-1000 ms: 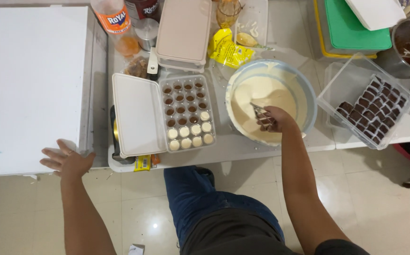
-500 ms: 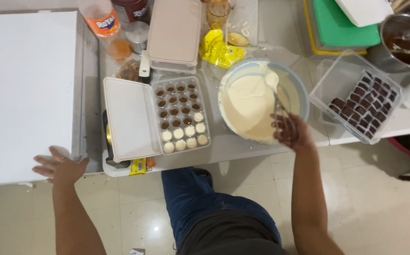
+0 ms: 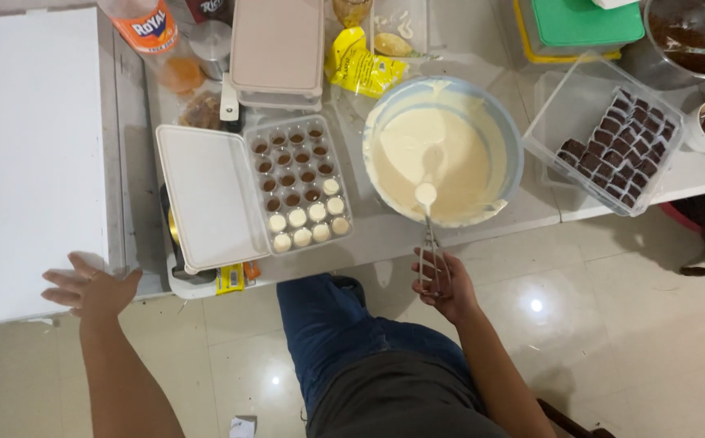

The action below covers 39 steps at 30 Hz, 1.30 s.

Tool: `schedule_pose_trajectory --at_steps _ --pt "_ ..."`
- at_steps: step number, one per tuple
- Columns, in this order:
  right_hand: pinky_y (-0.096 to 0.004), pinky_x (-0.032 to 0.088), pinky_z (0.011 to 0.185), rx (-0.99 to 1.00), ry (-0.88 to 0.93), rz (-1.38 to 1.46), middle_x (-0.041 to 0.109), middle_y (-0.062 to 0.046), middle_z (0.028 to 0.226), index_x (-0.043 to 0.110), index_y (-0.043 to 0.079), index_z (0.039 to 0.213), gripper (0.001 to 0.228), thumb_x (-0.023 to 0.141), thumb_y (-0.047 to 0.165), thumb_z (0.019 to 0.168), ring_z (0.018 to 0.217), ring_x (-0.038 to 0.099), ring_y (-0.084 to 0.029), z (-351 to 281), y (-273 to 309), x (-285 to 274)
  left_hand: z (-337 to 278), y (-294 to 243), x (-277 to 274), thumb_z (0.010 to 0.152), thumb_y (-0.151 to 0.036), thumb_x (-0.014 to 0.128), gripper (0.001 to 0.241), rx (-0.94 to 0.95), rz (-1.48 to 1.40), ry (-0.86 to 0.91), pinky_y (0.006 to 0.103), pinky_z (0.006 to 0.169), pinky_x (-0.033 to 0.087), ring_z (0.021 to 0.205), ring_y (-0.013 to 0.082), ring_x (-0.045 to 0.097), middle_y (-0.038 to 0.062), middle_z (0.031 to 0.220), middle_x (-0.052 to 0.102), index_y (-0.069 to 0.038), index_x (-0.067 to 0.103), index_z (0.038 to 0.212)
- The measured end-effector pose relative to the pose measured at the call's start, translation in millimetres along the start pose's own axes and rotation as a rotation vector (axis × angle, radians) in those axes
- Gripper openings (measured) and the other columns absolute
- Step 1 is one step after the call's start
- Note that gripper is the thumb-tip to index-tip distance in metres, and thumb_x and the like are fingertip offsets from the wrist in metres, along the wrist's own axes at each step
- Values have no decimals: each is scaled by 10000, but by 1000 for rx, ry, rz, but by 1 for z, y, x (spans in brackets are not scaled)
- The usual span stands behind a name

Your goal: Scoop cream mixture from a large bowl into small molds using a small scoop.

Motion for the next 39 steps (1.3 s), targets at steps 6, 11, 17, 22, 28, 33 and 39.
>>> schedule_pose_trajectory --at_steps 6,11,17,22,28,33,39 --pt "-297 372 469 76 -69 -35 635 -76 1022 552 68 1429 607 297 456 1038 686 600 -208 -20 -8 9 -20 -12 -16 837 -604 746 1319 7 9 47 834 1180 207 1491 600 -274 307 1675 -314 -152 -109 1734" --pt "-294 375 452 71 -102 -10 632 -77 995 545 69 1427 601 293 458 1044 689 606 -208 -50 -16 -14 -14 -9 -11 835 -574 751 1316 11 -37 54 816 1181 173 1464 588 -307 301 1640 -350 -149 -129 1716" --pt "-291 356 405 -7 -143 32 632 -83 967 545 57 1399 588 291 458 1052 641 580 -211 -64 -7 -51 -21 -17 -16 835 -576 745 1320 6 -65 71 834 1178 141 1467 582 -320 289 1642 -366 -163 -151 1711" --pt "-291 350 395 -83 -78 -4 645 -79 973 538 54 1406 588 292 451 1047 627 567 -217 -33 18 -30 -24 -16 -17 828 -599 735 1322 -16 -47 91 809 1188 123 1452 566 -333 277 1621 -392 -178 -180 1685" --pt "-288 351 395 26 139 -103 653 -84 967 559 65 1359 584 314 465 1010 606 569 -225 24 17 54 -32 -22 -24 834 -594 736 1309 -20 -55 102 789 1201 101 1456 549 -337 256 1630 -383 -189 -174 1684" --pt "-313 381 425 173 114 -462 639 -109 975 609 61 1345 535 386 429 1027 627 626 -220 74 -3 106 -29 -24 -21 811 -558 752 1306 -36 -59 125 764 1214 128 1467 529 -340 228 1627 -397 -219 -168 1675" --pt "-406 455 484 18 -116 -897 733 -133 949 616 5 1231 497 439 428 1040 638 653 -273 134 -17 86 -35 -30 -25 832 -564 752 1296 -24 -43 135 758 1213 109 1440 547 -353 257 1610 -394 -189 -160 1672"
Point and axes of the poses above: each hand's wrist, its own z-axis towards the middle knuckle, its own x-axis out of the palm, y = z × x, the point moved 7 cm from there along z, towards the middle knuckle
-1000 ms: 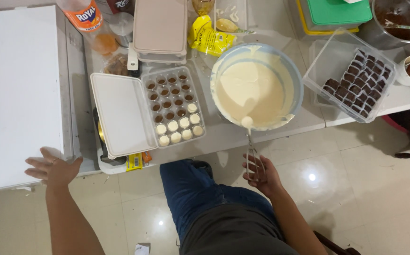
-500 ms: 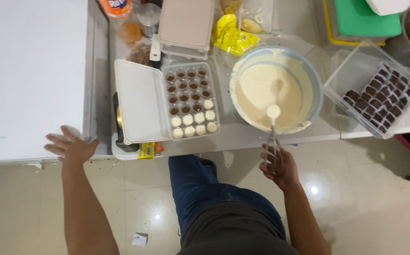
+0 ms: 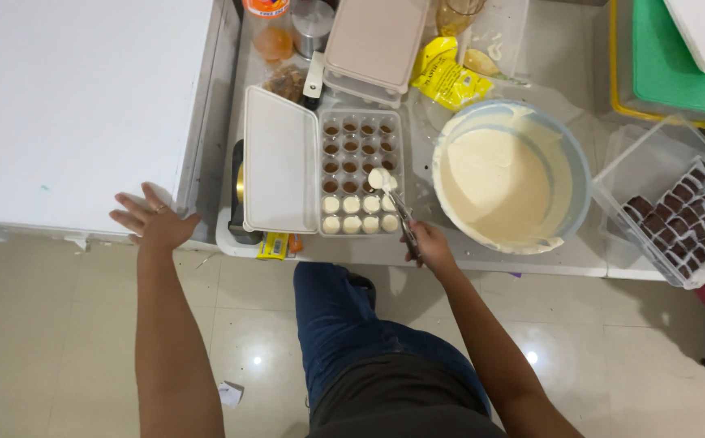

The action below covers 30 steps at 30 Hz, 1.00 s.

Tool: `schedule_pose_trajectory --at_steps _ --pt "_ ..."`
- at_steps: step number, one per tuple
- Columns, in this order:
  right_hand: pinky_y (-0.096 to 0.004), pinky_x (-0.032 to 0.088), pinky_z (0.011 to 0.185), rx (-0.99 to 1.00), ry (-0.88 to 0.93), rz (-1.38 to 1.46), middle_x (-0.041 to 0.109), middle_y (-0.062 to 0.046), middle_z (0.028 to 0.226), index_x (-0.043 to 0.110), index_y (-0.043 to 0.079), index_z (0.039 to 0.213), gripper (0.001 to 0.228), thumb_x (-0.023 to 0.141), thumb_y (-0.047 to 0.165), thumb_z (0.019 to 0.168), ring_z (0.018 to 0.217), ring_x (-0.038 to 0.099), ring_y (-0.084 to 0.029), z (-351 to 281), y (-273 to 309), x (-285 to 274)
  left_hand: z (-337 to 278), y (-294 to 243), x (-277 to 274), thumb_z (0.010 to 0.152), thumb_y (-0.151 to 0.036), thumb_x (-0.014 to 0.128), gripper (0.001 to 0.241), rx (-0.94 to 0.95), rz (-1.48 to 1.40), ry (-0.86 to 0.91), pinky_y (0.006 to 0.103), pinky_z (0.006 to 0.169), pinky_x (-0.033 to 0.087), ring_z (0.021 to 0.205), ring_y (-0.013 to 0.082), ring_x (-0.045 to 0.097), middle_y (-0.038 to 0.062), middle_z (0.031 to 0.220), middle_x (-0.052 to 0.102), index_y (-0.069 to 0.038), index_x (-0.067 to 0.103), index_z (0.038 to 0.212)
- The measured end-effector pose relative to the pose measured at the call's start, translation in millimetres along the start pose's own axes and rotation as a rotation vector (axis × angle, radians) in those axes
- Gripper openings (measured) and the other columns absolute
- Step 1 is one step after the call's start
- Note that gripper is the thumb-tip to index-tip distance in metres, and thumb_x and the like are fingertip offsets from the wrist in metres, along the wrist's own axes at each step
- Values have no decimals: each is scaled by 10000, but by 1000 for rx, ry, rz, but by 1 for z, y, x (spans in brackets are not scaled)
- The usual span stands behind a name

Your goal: Scoop cream mixture from a large bowl into small molds using a small scoop.

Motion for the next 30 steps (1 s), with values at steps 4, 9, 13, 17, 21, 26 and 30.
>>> schedule_pose_trajectory --at_steps 4,9,13,17,21,26,30 --pt "-446 547 692 -305 -207 -482 746 -197 873 678 30 1213 479 480 439 1061 731 708 -326 -22 32 7 5 5 6 832 -539 754 1294 18 12 -25 751 1209 127 1429 558 -353 280 1603 -387 -169 -160 1669" --pt "-544 542 799 -337 -348 -776 718 -223 1015 661 53 1189 466 513 450 994 888 699 -440 -34 49 13 4 4 5 817 -516 771 1297 49 -41 -55 765 1202 139 1443 563 -344 289 1622 -360 -154 -122 1686" --pt "-553 542 778 -344 -402 -821 725 -220 968 675 50 1137 463 514 462 1000 873 703 -440 -35 54 14 2 2 2 819 -515 766 1290 30 -32 -34 769 1197 131 1432 561 -354 286 1613 -375 -169 -128 1683" --pt "-530 563 773 -316 -378 -883 738 -192 865 681 76 1049 450 495 485 1016 794 728 -405 -34 55 12 8 5 6 814 -517 773 1300 33 -33 -39 789 1187 129 1422 578 -359 291 1612 -378 -154 -120 1687" --pt "-532 561 755 -313 -375 -927 738 -194 808 684 85 994 458 488 498 1030 761 719 -406 -28 49 11 14 8 9 818 -526 764 1299 29 -36 -31 793 1180 120 1407 569 -379 288 1603 -397 -154 -135 1679" --pt "-540 552 711 -415 -408 -958 728 -189 794 686 74 996 455 488 483 1012 725 713 -410 -26 51 11 6 4 5 816 -518 765 1295 37 -57 -35 785 1191 114 1413 562 -384 285 1607 -393 -167 -130 1684" --pt "-514 570 730 -313 -361 -958 728 -177 799 688 79 995 497 455 515 1041 731 726 -386 -33 59 12 9 5 6 805 -516 770 1300 19 -39 -29 772 1199 103 1423 546 -376 269 1612 -390 -183 -128 1685"
Point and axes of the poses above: each hand's wrist, its own z-axis towards the middle knuckle, its own x-axis out of the palm, y = z × x, the point moved 7 cm from there along z, towards the middle knuckle
